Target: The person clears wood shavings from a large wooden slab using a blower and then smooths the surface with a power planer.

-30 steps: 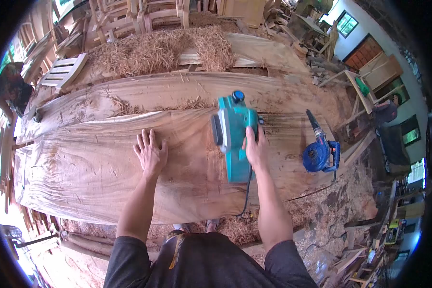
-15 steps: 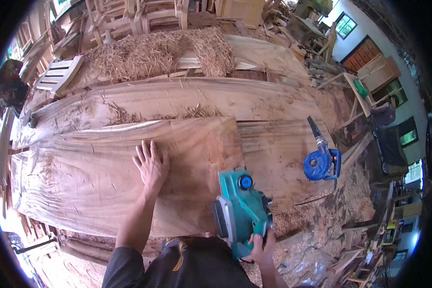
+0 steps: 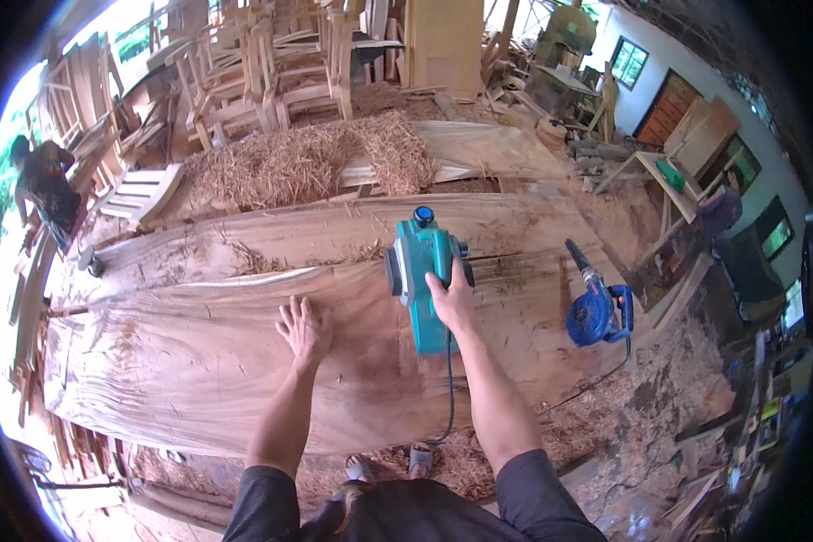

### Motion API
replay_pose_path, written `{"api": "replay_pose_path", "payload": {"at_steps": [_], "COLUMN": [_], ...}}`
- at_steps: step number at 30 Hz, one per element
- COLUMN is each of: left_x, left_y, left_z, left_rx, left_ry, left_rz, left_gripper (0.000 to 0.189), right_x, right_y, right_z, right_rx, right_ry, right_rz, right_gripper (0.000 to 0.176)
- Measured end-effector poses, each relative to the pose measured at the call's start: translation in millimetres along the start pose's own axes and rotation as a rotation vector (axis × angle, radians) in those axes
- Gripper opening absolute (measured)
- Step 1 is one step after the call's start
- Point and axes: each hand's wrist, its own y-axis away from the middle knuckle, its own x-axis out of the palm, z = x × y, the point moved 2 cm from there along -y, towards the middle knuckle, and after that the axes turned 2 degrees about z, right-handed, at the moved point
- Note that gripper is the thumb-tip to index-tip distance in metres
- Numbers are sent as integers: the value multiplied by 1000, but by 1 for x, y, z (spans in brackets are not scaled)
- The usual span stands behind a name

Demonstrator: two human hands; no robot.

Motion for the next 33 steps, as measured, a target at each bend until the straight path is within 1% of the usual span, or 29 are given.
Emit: {"api": "replay_pose_path", "payload": {"at_steps": [1, 3, 5, 7, 9, 11, 13, 14, 17, 19, 21, 22, 25, 28, 29, 30, 31, 32, 33], "left_x": [-1, -9, -13, -6, -31, -22, -17, -16, 3, -10, -2, -3, 4, 27, 37, 46, 51, 51, 48], "left_y": [-5, 0, 22, 51, 94, 111, 116, 115, 81, 58, 29, 20, -2, 0, 7, 14, 25, 35, 40], "left_z": [-10, -56, -110, -150, -178, -185, -187, -188, -199, -210, -206, -198, -162, -100, -80, -62, -47, -39, -35], "left_rx": [87, 266, 517, 674, 768, 891, 1050, 1127, 1375, 1354, 1314, 1382, 786, 368, 334, 302, 265, 264, 268], "left_ry": [18, 51, 73, -8, -97, -191, -169, -158, -255, -240, -181, 112, 274, 616, 525, 435, 345, 307, 272], "left_rz": [-28, -62, -142, -24, 363, 618, 705, 749, 759, 763, 757, 609, 532, 26, -46, -119, -185, -233, -288], "left_gripper": [68, 67, 67, 67, 68, 63, 62, 62, 59, 58, 55, 51, 52, 50, 50, 49, 49, 48, 47], "right_x": [-4, -12, -43, -64, -91, -113, -126, -126, -118, -106, -94, -88, -71, -58, -50, -36, -31, -23, -20], "right_y": [10, 53, 112, 170, 229, 279, 308, 306, 295, 269, 236, 220, 176, 124, 104, 82, 63, 46, 40], "right_z": [0, -14, 0, -9, -8, -8, -13, -13, -13, -11, -8, -8, -7, 8, 9, -1, 7, 5, 2], "right_rx": [-62, -171, -28, -88, -9, 141, 263, 270, 315, 369, 279, 236, 61, 132, -7, -46, 29, -5, 17], "right_ry": [-7, -9, 36, 30, 68, 53, 116, 98, 58, 61, -15, -56, 11, -10, 93, 64, 84, 18, 11], "right_rz": [-29, -92, 2, -9, 56, 129, 195, 191, 193, 208, 173, 159, 95, 130, 37, 7, 24, 40, 15], "right_gripper": [64, 70, 71, 71, 72, 74, 75, 75, 75, 73, 71, 71, 69, 68, 67, 63, 58, 55, 55]}}
